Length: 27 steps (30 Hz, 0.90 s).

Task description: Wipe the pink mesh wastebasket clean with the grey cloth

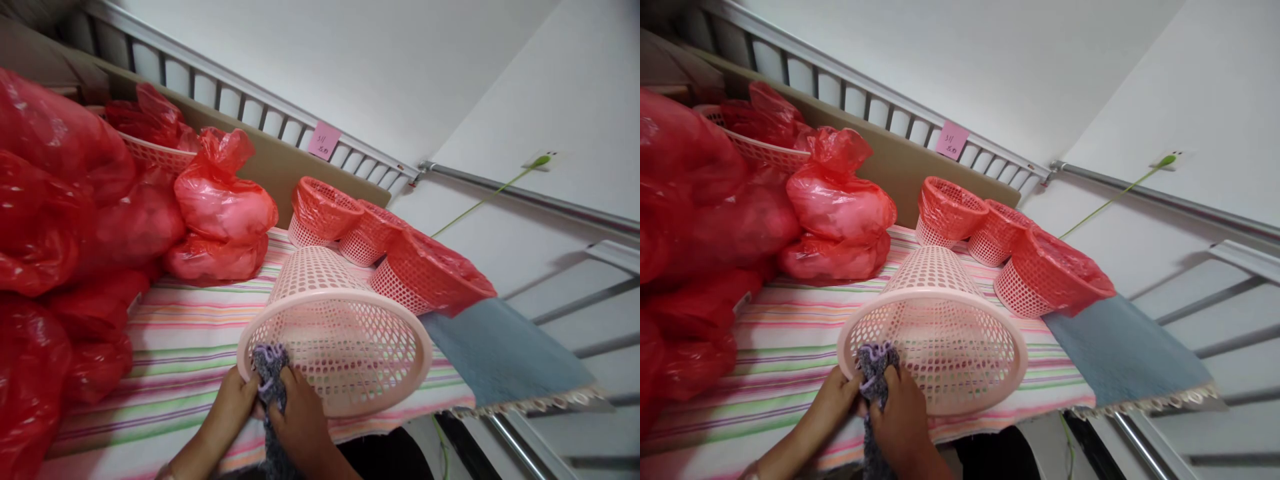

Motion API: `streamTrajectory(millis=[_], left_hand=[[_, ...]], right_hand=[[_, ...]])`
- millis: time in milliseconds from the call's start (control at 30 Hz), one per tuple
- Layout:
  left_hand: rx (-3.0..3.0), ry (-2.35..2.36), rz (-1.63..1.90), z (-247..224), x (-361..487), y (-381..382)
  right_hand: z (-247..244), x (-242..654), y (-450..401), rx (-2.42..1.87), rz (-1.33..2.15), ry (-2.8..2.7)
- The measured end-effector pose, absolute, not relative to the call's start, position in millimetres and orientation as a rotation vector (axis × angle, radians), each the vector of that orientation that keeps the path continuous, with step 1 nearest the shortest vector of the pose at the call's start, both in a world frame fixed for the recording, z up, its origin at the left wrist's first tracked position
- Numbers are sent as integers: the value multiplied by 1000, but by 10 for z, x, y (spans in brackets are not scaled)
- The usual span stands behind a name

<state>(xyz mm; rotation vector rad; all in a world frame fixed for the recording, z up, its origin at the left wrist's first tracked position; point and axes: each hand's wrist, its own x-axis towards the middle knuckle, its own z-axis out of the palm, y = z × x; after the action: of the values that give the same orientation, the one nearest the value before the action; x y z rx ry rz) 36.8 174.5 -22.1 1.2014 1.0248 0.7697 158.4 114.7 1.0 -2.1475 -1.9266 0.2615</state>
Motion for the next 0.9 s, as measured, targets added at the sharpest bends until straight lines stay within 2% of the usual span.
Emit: streamTrajectory(millis=[100, 267, 467, 733, 900], left_hand=[[1281, 1037, 728, -204, 326, 1787], [1396, 1064, 756, -102, 177, 1953], [1437, 1052, 745, 19, 51, 2139], [1280, 1006, 672, -208, 301, 1883], [1223, 973, 690, -235, 329, 1869]], right_hand=[[36, 1663, 1329, -2200, 176, -1975], [77, 1996, 2146, -2411, -41, -1850], [9, 2309, 2798, -2502, -89, -1700], [58, 2306, 2845, -2498, -40, -1667], [85, 1974, 2320, -2430, 11, -1744]])
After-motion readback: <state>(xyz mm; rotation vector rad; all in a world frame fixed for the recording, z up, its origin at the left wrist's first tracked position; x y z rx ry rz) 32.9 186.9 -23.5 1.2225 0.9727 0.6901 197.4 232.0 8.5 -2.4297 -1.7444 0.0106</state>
